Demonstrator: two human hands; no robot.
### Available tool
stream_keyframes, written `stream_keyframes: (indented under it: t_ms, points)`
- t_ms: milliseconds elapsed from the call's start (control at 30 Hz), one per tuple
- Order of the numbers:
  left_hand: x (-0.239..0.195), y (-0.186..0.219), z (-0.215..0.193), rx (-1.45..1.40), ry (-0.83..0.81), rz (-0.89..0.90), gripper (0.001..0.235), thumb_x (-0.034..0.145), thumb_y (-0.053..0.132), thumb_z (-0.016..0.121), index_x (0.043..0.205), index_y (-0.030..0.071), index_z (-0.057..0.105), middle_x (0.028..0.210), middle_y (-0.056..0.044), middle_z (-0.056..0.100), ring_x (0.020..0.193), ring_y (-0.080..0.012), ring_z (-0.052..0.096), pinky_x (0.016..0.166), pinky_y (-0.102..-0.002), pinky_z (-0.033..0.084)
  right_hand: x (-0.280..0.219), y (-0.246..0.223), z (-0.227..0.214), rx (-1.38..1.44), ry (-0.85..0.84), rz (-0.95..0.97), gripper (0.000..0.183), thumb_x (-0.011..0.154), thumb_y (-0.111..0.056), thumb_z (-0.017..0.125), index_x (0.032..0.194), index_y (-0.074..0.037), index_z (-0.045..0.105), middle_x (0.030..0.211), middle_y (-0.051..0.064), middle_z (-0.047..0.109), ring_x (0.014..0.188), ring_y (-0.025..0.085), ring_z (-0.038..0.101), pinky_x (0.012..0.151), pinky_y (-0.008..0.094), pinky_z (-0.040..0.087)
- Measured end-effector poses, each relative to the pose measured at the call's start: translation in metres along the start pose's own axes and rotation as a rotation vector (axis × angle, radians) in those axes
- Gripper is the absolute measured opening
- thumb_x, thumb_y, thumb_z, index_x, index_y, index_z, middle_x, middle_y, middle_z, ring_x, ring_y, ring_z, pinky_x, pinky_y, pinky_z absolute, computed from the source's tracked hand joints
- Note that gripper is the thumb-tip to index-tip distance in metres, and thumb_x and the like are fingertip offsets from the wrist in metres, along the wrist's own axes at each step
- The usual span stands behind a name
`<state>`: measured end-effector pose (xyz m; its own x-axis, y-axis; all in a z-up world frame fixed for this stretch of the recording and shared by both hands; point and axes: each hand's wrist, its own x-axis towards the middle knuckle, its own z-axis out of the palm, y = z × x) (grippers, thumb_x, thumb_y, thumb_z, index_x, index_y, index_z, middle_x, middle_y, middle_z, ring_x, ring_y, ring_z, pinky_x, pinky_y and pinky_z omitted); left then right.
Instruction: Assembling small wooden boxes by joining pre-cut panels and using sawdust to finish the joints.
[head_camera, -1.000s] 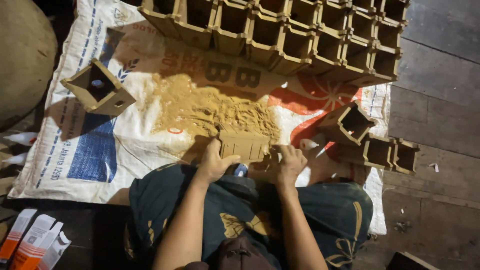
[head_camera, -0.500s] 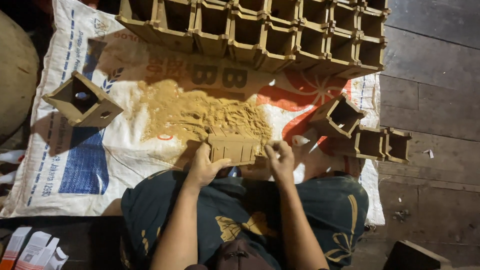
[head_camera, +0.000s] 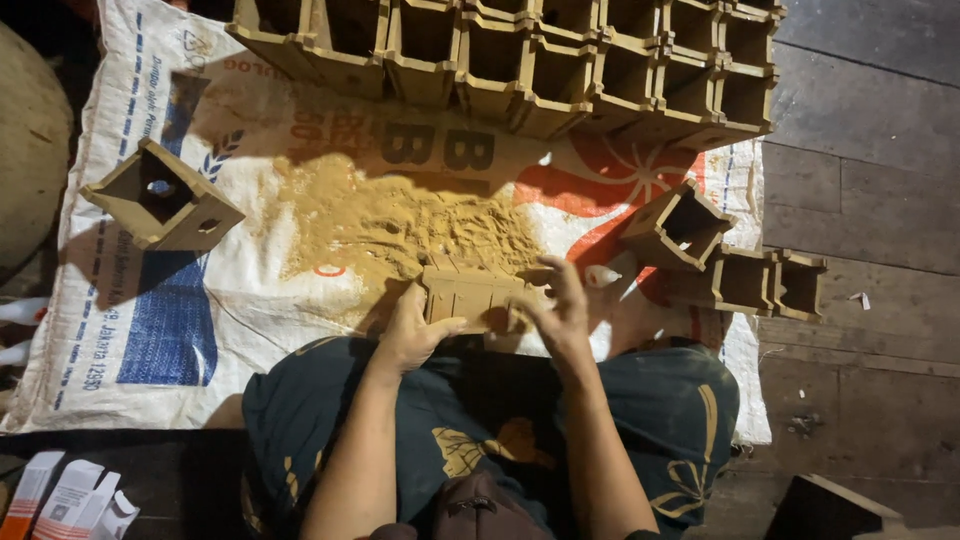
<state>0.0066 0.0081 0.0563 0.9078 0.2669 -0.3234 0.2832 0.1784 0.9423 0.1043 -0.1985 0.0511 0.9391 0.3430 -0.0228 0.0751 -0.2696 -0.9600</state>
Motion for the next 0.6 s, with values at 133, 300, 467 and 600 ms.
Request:
stream_keyframes:
  t_ms: [133, 300, 467, 600]
  points:
    - [-0.004, -0.003, 0.002, 0.051, -0.005, -0.04, 0.06, 0.065, 0.004, 0.093, 0.118, 0.003, 0.065, 0.099, -0.012, 0.076, 0.09, -0.0189, 0.07, 0.082, -0.039, 0.059, -0.003, 0.0, 0.006, -0.005, 0.11, 0.019, 0.041, 0.081, -0.018, 0.09, 0.116, -0.012, 0.068, 0.092, 0.008, 0.079, 0.088, 0.018, 0.068, 0.086, 0.032, 0.044]
    - [0.011, -0.07, -0.015, 0.101, 0.061, -0.035, 0.061, 0.064, 0.009, 0.096, 0.117, 0.008, 0.066, 0.099, -0.006, 0.077, 0.089, -0.0137, 0.07, 0.082, -0.037, 0.059, -0.003, 0.102, -0.007, -0.685, 0.12, -0.276, 0.049, 0.068, -0.004, 0.085, 0.109, -0.028, 0.075, 0.095, -0.001, 0.068, 0.086, 0.025, 0.059, 0.083, 0.034, 0.049]
    - [0.005, -0.042, -0.007, 0.076, 0.073, -0.024, 0.063, 0.063, 0.007, 0.095, 0.119, 0.009, 0.065, 0.101, -0.006, 0.076, 0.093, -0.0137, 0.069, 0.087, -0.037, 0.057, -0.018, 0.074, 0.009, -1.033, 0.076, -0.329, 0.018, 0.068, -0.03, 0.086, 0.081, -0.035, 0.075, 0.096, -0.009, 0.058, 0.095, 0.02, 0.052, 0.078, 0.033, 0.043]
    - [0.001, -0.017, 0.0, 0.126, 0.056, -0.007, 0.066, 0.064, 0.012, 0.095, 0.122, 0.006, 0.064, 0.106, -0.013, 0.075, 0.102, -0.0216, 0.071, 0.092, -0.042, 0.055, -0.001, 0.084, -0.004, -0.484, 0.178, -0.211, 0.009, 0.088, -0.019, 0.08, 0.087, -0.022, 0.072, 0.086, 0.001, 0.066, 0.085, 0.026, 0.062, 0.08, 0.036, 0.047]
